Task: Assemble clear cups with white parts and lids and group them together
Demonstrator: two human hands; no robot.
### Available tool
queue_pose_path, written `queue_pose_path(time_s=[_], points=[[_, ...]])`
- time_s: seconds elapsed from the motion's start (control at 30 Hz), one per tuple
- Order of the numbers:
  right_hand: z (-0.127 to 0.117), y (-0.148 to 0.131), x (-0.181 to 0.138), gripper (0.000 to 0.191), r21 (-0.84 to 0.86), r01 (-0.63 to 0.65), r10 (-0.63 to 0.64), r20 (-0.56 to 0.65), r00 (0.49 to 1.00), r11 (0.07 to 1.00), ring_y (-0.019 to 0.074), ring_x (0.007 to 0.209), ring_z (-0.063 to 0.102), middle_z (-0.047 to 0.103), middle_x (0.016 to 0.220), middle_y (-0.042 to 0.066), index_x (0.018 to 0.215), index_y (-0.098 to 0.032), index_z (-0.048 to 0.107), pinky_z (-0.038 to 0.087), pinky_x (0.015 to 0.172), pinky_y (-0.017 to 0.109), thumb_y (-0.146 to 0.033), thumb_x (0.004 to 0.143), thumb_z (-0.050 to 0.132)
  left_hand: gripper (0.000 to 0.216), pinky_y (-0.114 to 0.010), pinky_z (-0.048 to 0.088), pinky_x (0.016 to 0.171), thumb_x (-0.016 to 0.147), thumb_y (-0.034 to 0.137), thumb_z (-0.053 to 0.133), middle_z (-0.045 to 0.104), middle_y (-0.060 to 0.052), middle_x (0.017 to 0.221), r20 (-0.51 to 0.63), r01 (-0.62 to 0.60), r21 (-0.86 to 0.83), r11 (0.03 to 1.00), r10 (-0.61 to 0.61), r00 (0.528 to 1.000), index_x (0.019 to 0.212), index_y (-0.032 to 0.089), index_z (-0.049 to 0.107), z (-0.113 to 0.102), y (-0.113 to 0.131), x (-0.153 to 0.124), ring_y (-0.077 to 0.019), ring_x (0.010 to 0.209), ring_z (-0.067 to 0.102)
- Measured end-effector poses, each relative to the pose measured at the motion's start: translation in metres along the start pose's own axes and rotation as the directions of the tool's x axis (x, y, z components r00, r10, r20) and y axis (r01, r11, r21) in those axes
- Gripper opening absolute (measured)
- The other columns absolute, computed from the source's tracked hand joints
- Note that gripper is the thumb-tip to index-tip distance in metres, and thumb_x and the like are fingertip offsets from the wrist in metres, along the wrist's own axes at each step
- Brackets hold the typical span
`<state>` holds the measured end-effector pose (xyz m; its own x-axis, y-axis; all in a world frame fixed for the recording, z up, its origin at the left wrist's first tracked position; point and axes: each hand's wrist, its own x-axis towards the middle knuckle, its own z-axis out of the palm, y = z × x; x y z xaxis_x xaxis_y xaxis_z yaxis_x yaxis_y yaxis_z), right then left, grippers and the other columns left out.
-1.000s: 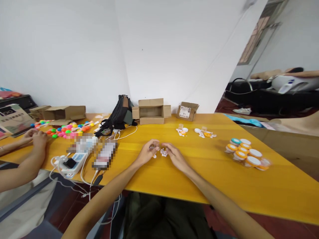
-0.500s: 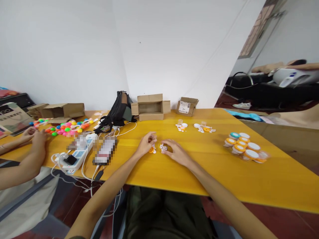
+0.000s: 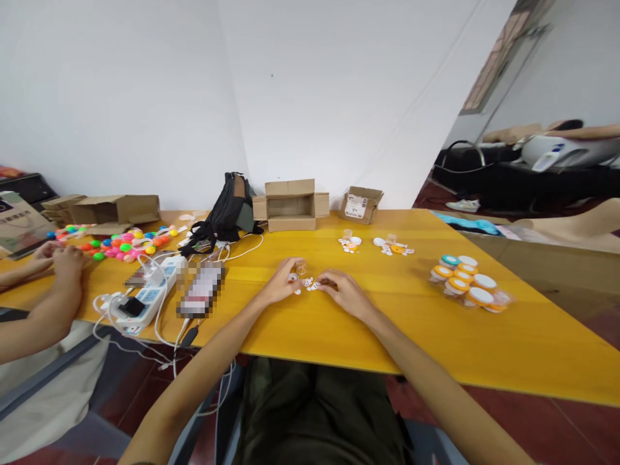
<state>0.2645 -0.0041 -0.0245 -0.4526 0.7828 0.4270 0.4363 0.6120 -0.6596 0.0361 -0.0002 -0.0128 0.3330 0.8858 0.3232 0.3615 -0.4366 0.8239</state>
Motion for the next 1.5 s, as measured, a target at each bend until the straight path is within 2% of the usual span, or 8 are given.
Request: queue_pose_path(time_s=[0.13,0.3,0.53,0.67,0.83,1.2,1.37,1.5], points=[[0.000,-0.004,-0.001,0.013,-0.025,0.028,-0.028,0.008,1.000,0.999,0.0236,0.093,0.069,0.075,0.093,0.005,0.089,-0.025,0.071,0.055,0.087,0.037,-0.017,0.091,0.062,0.058,-0.044,0.044,0.113,0.071,0.034,0.085,0.055,-0.011,0.138,0.142,-0.011,-0.031,0.999,0.016,0.990,0.122,0.023,0.061,-0.017,0.006,-0.005,-0.0299,0.135,0.051],[0.000,-0.006,-0.001,0.012,-0.051,0.045,-0.044,0.011,0.999,0.998,0.0231,0.092,0.069,0.075,0.091,0.004,0.088,-0.026,0.072,0.054,0.086,0.036,-0.020,0.093,0.062,0.030,-0.046,0.033,0.123,0.067,0.031,0.090,0.054,-0.009,0.136,0.258,0.032,0.047,0.998,-0.043,0.965,0.089,0.021,0.071,-0.028,0.008,-0.006,-0.0309,0.143,0.045],[0.001,-0.006,0.002,0.017,-0.041,0.050,-0.051,-0.005,0.999,0.998,0.0227,0.092,0.071,0.077,0.093,0.004,0.088,-0.027,0.072,0.055,0.086,0.035,-0.025,0.097,0.058,0.027,-0.042,0.040,0.116,0.068,0.040,0.089,0.062,-0.009,0.129,0.183,0.062,-0.033,0.998,-0.055,0.981,0.083,0.022,0.076,-0.030,0.006,-0.002,-0.0280,0.130,0.057],[0.002,-0.007,0.003,0.017,-0.061,0.045,-0.045,-0.007,0.999,0.997,0.0231,0.093,0.071,0.077,0.094,0.004,0.089,-0.027,0.073,0.055,0.086,0.036,-0.024,0.097,0.059,0.032,-0.035,0.051,0.097,0.075,0.050,0.080,0.071,-0.009,0.111,0.095,0.079,-0.060,0.995,-0.073,0.993,0.088,0.021,0.077,-0.034,0.005,0.002,-0.0241,0.108,0.065],[0.003,-0.009,0.004,0.014,-0.074,0.060,-0.058,0.025,0.998,0.995,0.0232,0.093,0.070,0.076,0.093,0.005,0.088,-0.026,0.073,0.054,0.087,0.036,-0.019,0.093,0.062,0.028,-0.032,0.050,0.080,0.079,0.046,0.074,0.073,-0.005,0.088,-0.089,0.121,0.032,0.992,-0.118,0.989,0.087,0.019,0.078,-0.039,0.001,0.005,-0.0192,0.081,0.062],[-0.003,0.004,0.007,0.018,-0.074,-0.019,0.009,-0.137,0.991,0.997,0.0231,0.087,0.070,0.076,0.089,0.004,0.085,-0.026,0.072,0.055,0.081,0.036,-0.017,0.091,0.058,0.026,-0.033,0.049,0.086,0.077,0.044,0.074,0.072,-0.004,0.093,0.136,0.104,0.092,0.990,-0.116,0.984,0.090,0.021,0.073,-0.040,0.008,-0.001,-0.0205,0.089,0.061],[-0.004,0.007,0.007,0.017,-0.068,-0.013,0.006,-0.099,0.995,0.998,0.0239,0.087,0.070,0.076,0.090,0.005,0.085,-0.025,0.074,0.056,0.082,0.038,-0.016,0.091,0.060,0.025,-0.035,0.048,0.093,0.073,0.038,0.080,0.070,-0.003,0.091,0.069,0.074,0.159,0.984,-0.086,0.994,0.089,0.021,0.070,-0.030,0.006,-0.002,-0.0210,0.091,0.061],[-0.002,-0.003,0.004,0.021,-0.069,0.071,-0.073,-0.026,0.997,0.995,0.0249,0.097,0.069,0.074,0.099,0.007,0.095,-0.026,0.077,0.055,0.091,0.040,-0.019,0.096,0.057,0.018,-0.039,0.044,0.101,0.075,0.032,0.078,0.069,-0.002,0.092,0.109,0.042,0.269,0.962,-0.074,0.991,0.089,0.022,0.072,-0.030,0.004,-0.002,-0.0228,0.096,0.061]])
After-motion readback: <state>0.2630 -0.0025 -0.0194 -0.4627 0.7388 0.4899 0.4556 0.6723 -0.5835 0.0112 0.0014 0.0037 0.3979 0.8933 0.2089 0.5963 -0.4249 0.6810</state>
